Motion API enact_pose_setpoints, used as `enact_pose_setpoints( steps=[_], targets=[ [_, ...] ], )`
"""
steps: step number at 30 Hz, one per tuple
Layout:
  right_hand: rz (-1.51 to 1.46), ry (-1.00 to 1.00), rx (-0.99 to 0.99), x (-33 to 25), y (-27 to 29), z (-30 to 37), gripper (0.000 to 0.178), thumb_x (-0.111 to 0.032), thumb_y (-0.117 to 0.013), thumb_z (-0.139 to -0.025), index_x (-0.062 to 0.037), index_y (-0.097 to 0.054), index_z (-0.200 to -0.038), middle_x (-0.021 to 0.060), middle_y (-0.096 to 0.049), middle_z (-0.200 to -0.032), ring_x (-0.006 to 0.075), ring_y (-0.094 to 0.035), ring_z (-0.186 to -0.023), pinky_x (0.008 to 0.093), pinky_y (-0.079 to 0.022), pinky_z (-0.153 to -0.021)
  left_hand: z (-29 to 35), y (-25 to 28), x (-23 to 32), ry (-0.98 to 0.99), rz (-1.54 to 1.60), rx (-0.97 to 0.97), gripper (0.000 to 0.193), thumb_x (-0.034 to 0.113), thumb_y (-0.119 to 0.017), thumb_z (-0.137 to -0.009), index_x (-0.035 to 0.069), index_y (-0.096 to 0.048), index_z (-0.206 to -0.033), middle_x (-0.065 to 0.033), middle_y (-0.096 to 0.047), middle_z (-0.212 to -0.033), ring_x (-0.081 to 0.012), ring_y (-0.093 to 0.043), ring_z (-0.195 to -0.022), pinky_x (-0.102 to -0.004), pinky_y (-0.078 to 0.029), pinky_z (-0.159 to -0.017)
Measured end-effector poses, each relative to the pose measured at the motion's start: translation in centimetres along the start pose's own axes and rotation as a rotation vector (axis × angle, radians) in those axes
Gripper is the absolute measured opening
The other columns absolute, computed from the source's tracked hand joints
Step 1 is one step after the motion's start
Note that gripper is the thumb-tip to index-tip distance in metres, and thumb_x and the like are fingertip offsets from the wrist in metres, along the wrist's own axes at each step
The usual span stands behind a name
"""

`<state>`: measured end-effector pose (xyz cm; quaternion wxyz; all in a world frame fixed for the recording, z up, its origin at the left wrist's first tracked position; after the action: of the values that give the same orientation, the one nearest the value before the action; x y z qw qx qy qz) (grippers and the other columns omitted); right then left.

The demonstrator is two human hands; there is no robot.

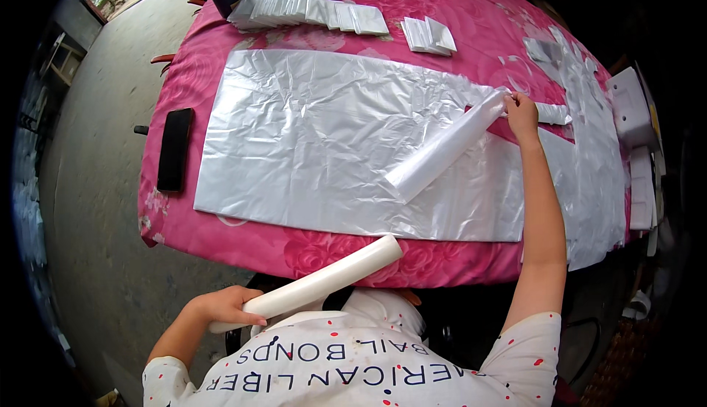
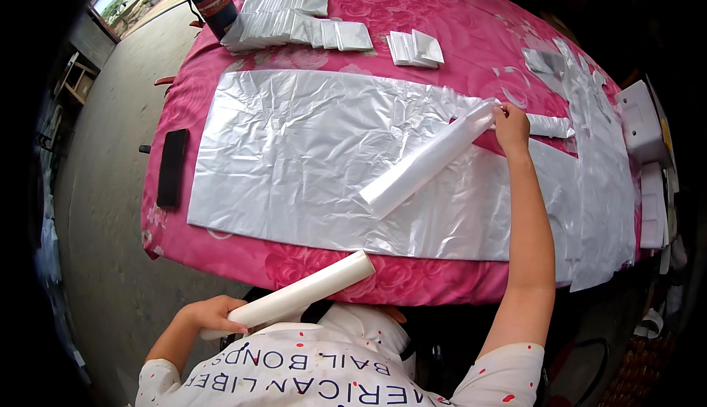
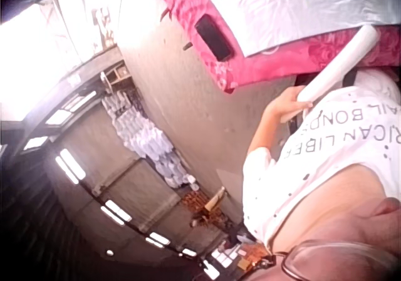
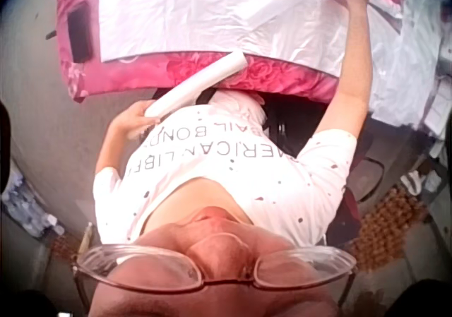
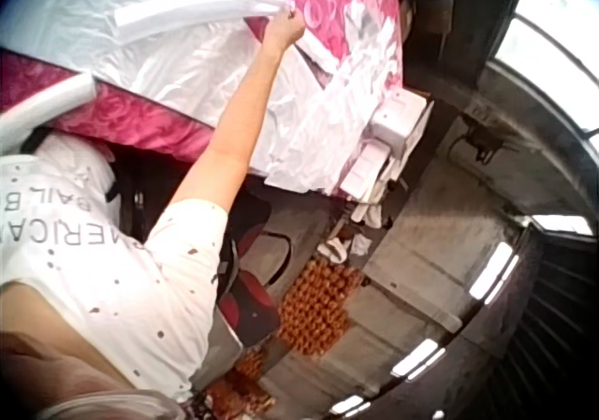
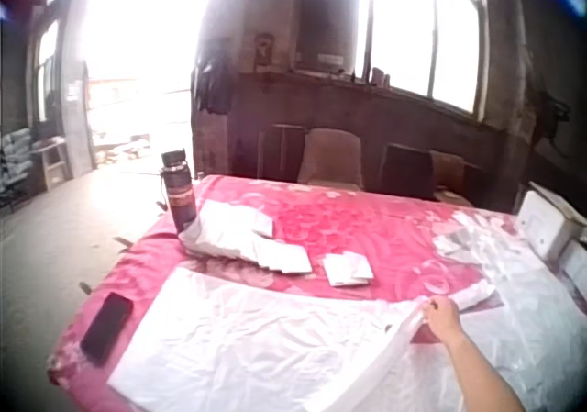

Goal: The person repeatedly tears off small pieces of clear plastic film from a roll and wraps small white rectangular items. They place each wrapped item into a growing stack on the table. The workspace is a pink floral tablecloth with a smartphone and water bottle nearby.

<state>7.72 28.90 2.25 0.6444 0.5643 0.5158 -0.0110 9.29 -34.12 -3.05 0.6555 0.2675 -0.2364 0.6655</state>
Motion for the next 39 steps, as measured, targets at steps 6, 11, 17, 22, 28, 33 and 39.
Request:
enact_pose_setpoints(
  steps=[6, 11, 17, 22, 28, 33, 39],
  targets=[
    [-0.198, 0.043, -0.237, -7.1, -6.8, 2.5, 0.018, -0.015, -0.058, -0.084, 0.002, -0.063, -0.088, 0.0036, -0.061, -0.068, 0.0088, -0.053, -0.057, 0.0254, -0.044, -0.054, -2.9, 5.5, 13.3, -0.358, -0.591, 0.366, 0.043, 0.034, -0.074, -0.066, 0.004, -0.06, -0.093, -0.014, -0.062, -0.08, -0.0325, -0.06, -0.077, -0.0402, -0.047, -0.068],
    [-0.277, 0.126, -0.339, -11.0, -10.7, 3.4, 0.016, -0.014, -0.059, -0.084, 0.0009, -0.063, -0.087, 0.0022, -0.06, -0.067, 0.0081, -0.052, -0.056, 0.0238, -0.043, -0.054, -6.3, 9.4, 20.6, -0.564, -1.07, 0.714, 0.04, 0.029, -0.072, -0.068, 0.005, -0.055, -0.095, -0.0083, -0.059, -0.091, -0.0253, -0.057, -0.091, -0.0361, -0.046, -0.078],
    [-0.281, 0.101, -0.432, -12.2, -12.6, 3.4, 0.017, -0.014, -0.059, -0.083, 0.0013, -0.063, -0.09, 0.0034, -0.06, -0.066, 0.0093, -0.054, -0.058, 0.0271, -0.044, -0.053, -8.7, 3.3, 22.2, -1.08, -1.063, 0.541, 0.047, 0.032, -0.067, -0.075, 0.001, -0.052, -0.108, -0.012, -0.053, -0.111, -0.0271, -0.051, -0.106, -0.0362, -0.045, -0.088],
    [-0.565, -0.078, -0.517, -10.4, -12.8, 3.3, 0.034, -0.017, -0.06, -0.085, -0.0009, -0.054, -0.114, 0.0053, -0.06, -0.088, 0.0101, -0.055, -0.07, 0.0274, -0.046, -0.059, -12.1, 0.2, 20.9, -0.923, -1.114, 0.45, 0.078, 0.055, -0.051, -0.078, -0.002, -0.039, -0.13, -0.0194, -0.036, -0.136, -0.0304, -0.034, -0.128, -0.04, -0.026, -0.106],
    [-0.567, 0.171, -0.553, -16.4, -7.9, 10.4, 0.053, -0.027, -0.063, -0.084, -0.004, -0.045, -0.128, 0.0096, -0.054, -0.113, 0.0152, -0.051, -0.097, 0.028, -0.041, -0.086, -12.6, -0.8, 19.3, -0.859, -1.159, 0.475, 0.09, 0.066, -0.042, -0.077, -0.002, -0.034, -0.135, -0.0206, -0.03, -0.142, -0.0332, -0.026, -0.133, -0.0427, -0.014, -0.111],
    [0.038, 0.727, -0.518, -17.8, -7.2, 22.4, 0.053, -0.013, -0.065, -0.075, -0.0086, -0.049, -0.126, 0.0126, -0.054, -0.112, 0.0273, -0.052, -0.103, 0.0375, -0.041, -0.089, -12.8, -1.2, 19.2, -0.808, -1.149, 0.471, 0.087, 0.065, -0.041, -0.079, -0.001, -0.035, -0.135, -0.0212, -0.031, -0.141, -0.0331, -0.027, -0.133, -0.0436, -0.015, -0.11],
    [0.251, 0.646, -0.343, -12.8, -3.6, 19.3, 0.055, -0.006, -0.066, -0.071, -0.0088, -0.051, -0.125, 0.0098, -0.055, -0.11, 0.028, -0.052, -0.099, 0.0381, -0.043, -0.086, -12.3, -1.5, 19.3, -0.819, -1.164, 0.482, 0.086, 0.064, -0.041, -0.08, 0.001, -0.031, -0.137, -0.02, -0.027, -0.143, -0.0317, -0.024, -0.134, -0.0428, -0.016, -0.11]
  ],
)
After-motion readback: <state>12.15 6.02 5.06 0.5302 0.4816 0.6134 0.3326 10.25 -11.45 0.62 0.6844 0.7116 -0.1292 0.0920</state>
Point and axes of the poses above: each hand's wrist, its own z-axis away from the middle knuckle, its own y-axis out of the back of the hand, x = y × z, the point moved 8 cm from there along -z, towards the middle knuckle
